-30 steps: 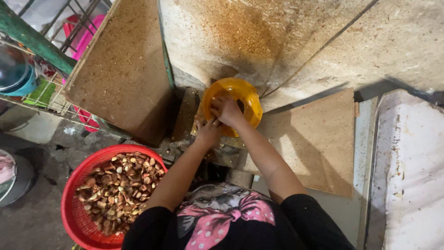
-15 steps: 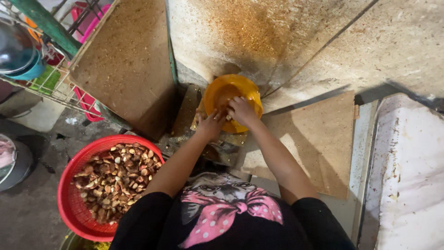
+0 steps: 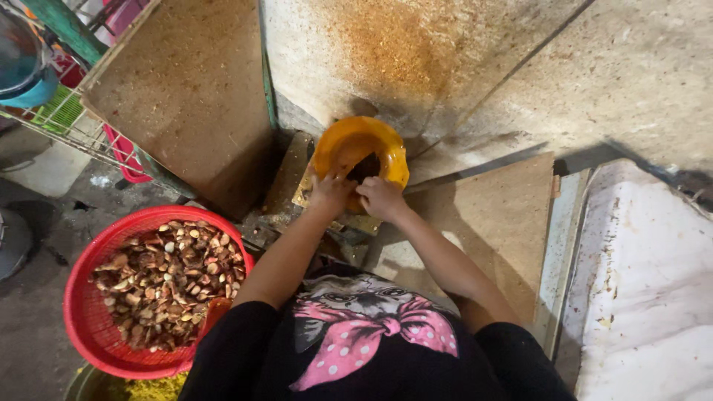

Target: The person repeatedly scoops a yellow paste from a metal container into a bucket using a red spatula. Then the person transfers brown root vegetable pieces from a red basket into a yellow bowl and pushes them into a grinding machine, collecting the processed output.

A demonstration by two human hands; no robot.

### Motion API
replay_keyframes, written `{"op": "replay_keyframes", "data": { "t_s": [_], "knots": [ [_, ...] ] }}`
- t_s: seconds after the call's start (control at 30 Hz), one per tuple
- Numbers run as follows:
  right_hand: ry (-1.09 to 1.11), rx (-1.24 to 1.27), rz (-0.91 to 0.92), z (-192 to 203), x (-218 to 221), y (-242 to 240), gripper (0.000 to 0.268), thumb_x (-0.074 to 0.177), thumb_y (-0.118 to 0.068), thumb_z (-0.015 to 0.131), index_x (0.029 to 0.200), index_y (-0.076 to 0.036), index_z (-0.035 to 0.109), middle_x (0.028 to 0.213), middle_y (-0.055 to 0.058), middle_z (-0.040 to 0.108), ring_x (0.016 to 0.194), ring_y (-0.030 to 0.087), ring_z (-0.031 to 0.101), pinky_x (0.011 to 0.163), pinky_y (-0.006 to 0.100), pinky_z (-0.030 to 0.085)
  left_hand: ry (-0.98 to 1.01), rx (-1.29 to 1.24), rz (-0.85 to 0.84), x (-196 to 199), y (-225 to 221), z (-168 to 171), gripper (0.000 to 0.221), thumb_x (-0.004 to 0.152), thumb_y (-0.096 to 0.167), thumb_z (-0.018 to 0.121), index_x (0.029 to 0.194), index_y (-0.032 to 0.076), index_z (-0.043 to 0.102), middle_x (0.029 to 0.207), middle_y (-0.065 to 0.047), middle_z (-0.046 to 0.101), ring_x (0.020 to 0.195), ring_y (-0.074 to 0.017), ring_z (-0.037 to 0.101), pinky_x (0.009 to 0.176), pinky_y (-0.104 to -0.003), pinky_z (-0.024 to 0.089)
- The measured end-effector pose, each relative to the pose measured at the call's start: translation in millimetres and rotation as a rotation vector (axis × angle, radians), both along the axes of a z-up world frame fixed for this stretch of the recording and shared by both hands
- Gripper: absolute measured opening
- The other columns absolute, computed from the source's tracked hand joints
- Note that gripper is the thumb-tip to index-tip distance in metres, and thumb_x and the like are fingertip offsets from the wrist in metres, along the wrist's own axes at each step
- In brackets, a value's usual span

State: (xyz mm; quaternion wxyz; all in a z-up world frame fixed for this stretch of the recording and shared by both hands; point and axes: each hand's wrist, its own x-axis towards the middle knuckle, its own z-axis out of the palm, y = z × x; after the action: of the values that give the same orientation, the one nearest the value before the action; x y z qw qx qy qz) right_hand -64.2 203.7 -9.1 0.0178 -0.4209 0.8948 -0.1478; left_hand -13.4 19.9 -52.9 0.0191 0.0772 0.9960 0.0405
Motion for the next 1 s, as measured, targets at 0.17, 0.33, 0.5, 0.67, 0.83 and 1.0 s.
{"op": "replay_keyframes", "data": {
  "t_s": [0.17,0.33,0.5,0.67,0.83,1.0],
  "knots": [
    [0.028,-0.096,-0.043,-6,1,-4,0.031,0.086,-0.018,0.07,0.115,-0.009,0.072,0.099,0.013,0.067,0.098,0.035,0.065,0.082,0.048,0.053,-0.143,0.098,0.083,1,-3,18,0.051,0.1,0.026,0.056,0.151,0.021,0.049,0.162,-0.002,0.043,0.143,-0.0246,0.043,0.11,-0.088,0.008],
    [0.143,-0.281,-0.163,-18,-6,0,0.04,0.086,-0.015,0.072,0.124,-0.002,0.069,0.104,0.019,0.067,0.099,0.038,0.063,0.086,0.048,0.053,-0.181,0.242,0.08,12,-33,54,0.087,0.083,0.033,0.072,0.158,0.022,0.031,0.161,-0.008,0.034,0.149,-0.0286,0.03,0.117,-0.073,0.013],
    [0.143,-0.333,-0.213,-19,2,-11,0.031,0.093,-0.015,0.071,0.122,-0.007,0.071,0.108,0.018,0.068,0.105,0.037,0.064,0.094,0.047,0.052,-0.068,0.355,0.211,55,-90,76,0.079,0.085,0.032,0.073,0.154,0.022,0.037,0.163,-0.008,0.033,0.15,-0.0308,0.033,0.116,-0.071,0.022],
    [0.035,-0.403,-0.213,-18,59,-85,0.033,0.093,-0.019,0.074,0.124,-0.008,0.071,0.108,0.019,0.067,0.107,0.038,0.062,0.097,0.047,0.051,0.1,0.546,0.579,160,-198,45,0.087,0.079,0.028,0.076,0.156,0.023,0.037,0.156,-0.02,0.039,0.138,-0.0427,0.043,0.112,-0.055,0.04],
    [-0.075,-0.457,0.017,-30,149,-181,0.046,0.089,-0.025,0.078,0.131,-0.008,0.067,0.119,0.02,0.066,0.114,0.039,0.061,0.099,0.047,0.049,0.324,0.68,0.993,292,-324,-3,0.093,0.082,0.028,0.081,0.162,0.019,0.035,0.146,-0.03,0.049,0.133,-0.0458,0.052,0.115,-0.05,0.044],
    [-0.408,-0.249,0.046,-66,223,-249,0.067,0.081,-0.036,0.082,0.139,-0.011,0.061,0.123,0.019,0.065,0.116,0.035,0.063,0.098,0.045,0.051,-0.011,0.79,1.11,407,-383,-50,0.123,0.069,0.034,0.092,0.163,0.019,0.015,0.152,-0.033,0.036,0.137,-0.0472,0.046,0.109,-0.05,0.046]
  ]
}}
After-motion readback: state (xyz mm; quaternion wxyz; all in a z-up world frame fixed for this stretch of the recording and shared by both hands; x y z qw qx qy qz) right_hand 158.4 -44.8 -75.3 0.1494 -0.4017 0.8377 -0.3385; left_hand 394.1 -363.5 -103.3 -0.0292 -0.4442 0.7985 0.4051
